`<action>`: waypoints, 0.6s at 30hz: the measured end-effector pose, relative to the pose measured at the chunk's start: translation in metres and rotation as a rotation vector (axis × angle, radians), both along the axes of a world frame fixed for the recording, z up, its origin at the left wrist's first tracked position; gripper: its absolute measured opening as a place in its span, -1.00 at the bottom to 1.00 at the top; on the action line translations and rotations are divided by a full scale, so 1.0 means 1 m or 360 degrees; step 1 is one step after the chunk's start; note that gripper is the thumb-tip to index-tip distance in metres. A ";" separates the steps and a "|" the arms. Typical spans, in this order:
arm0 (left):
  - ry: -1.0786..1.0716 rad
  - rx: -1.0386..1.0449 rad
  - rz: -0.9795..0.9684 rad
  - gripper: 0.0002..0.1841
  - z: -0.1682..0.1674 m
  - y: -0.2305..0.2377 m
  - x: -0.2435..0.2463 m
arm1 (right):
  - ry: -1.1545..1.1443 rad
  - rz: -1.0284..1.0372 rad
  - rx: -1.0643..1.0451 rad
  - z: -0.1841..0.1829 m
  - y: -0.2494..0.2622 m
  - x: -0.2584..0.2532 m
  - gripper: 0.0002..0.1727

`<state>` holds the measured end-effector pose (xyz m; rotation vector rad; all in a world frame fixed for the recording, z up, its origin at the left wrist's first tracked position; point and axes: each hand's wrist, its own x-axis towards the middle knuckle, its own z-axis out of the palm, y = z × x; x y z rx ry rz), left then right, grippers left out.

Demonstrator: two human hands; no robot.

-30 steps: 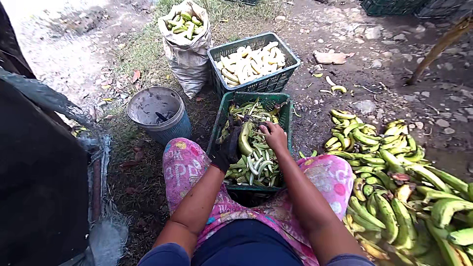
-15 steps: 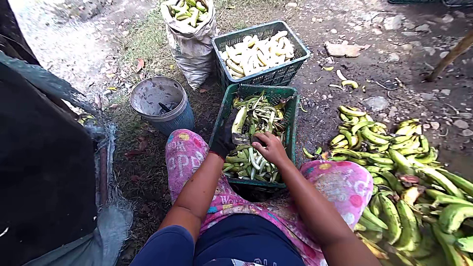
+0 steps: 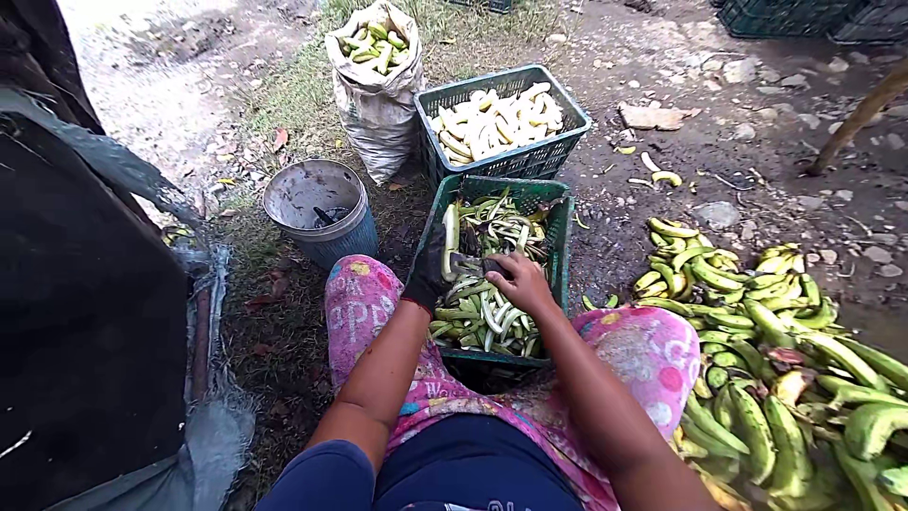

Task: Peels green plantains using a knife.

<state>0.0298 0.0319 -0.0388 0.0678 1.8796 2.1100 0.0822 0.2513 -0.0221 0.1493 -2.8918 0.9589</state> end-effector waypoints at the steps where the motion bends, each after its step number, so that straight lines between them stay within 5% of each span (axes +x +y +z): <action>1: 0.0029 -0.0070 0.0032 -0.45 0.003 -0.001 0.002 | -0.0009 0.0075 0.0062 -0.005 -0.006 0.002 -0.33; 5: -0.0162 0.0257 -0.0064 -0.50 -0.008 0.016 0.004 | 0.0152 -0.0108 0.0213 -0.006 0.002 -0.009 -0.36; 10: -0.0330 0.0132 -0.0412 -0.54 0.006 0.038 0.029 | -0.0092 -0.0729 0.0041 0.020 0.029 -0.023 -0.40; 12: -0.0296 0.0098 -0.0148 -0.55 0.004 0.038 0.024 | -0.0065 -0.0647 0.0002 0.021 0.021 -0.017 -0.36; 16: 0.0441 -0.0655 0.0366 -0.42 0.012 0.016 0.008 | 0.0009 -0.0302 0.0063 0.008 -0.026 0.007 -0.36; 18: 0.0539 -0.0746 0.0527 -0.39 0.013 0.015 0.001 | 0.0062 -0.0230 0.0094 0.002 -0.039 0.010 -0.34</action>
